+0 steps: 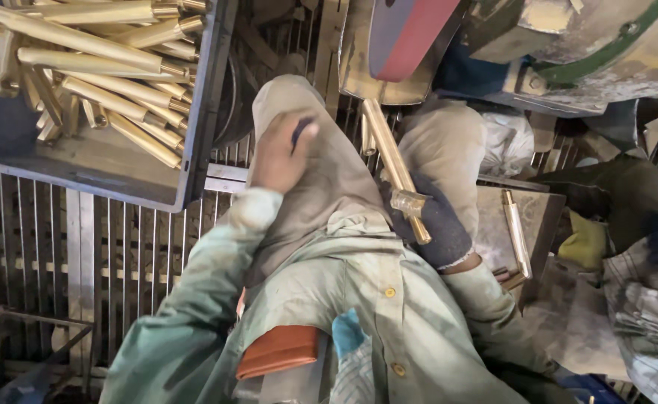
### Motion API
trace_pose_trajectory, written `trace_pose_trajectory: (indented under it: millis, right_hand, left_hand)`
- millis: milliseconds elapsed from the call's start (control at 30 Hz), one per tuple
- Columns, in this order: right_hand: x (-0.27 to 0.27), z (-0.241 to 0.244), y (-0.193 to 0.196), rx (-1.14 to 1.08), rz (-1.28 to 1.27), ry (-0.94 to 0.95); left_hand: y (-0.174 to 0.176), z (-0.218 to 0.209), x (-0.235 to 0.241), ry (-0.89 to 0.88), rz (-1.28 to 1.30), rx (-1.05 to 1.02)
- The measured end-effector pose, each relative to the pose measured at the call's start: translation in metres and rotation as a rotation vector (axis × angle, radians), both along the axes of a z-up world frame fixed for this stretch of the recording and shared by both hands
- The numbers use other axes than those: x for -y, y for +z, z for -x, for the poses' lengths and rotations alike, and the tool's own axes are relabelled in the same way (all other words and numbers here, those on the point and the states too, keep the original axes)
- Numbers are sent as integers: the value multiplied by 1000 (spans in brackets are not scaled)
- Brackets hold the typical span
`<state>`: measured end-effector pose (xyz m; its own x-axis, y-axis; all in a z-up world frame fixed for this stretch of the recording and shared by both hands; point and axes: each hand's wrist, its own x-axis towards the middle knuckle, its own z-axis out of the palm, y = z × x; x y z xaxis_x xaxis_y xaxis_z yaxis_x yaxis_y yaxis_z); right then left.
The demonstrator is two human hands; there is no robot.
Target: The person picks up metal tubes from a container and presses them against a rotating abrasive belt on a machine to grind the surface. They use a wrench to adjust a part of the machine and then continue grinding more tubes and larger metal components.
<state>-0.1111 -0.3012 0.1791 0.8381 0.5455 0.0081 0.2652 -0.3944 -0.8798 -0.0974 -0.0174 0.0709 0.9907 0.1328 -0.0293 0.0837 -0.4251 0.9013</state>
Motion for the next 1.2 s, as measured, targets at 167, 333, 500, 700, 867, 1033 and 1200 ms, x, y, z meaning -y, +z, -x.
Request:
trace_pose_trajectory:
  millis: [167,333,500,700,867,1033,1200]
  right_hand:
    - [-3,-2,11,-783,-267,-285]
    - [-9,-12,13,-1201,-626,-462]
    - [-18,-19,15,-1185,-651,-488]
    - [-25,-33,12,-1323,-853,-513]
    - [-31,-40,10,-1282,-958,-471]
    - [-35,-52,7,-1269,-976,-435]
    - [-39,-62,0,-1304,-995,-481]
  left_hand:
    - [-77,-81,42,-277,457,41]
    - [-122,-86,74,-339,245,-258]
    - [-157,-91,93,-298,338,-321]
    - [-170,-92,107,-284,623,-137]
    - [-164,-92,113,-251,759,-73]
    - [-150,-89,120,-83,514,-150]
    - [-144,-92,121,3,436,-211]
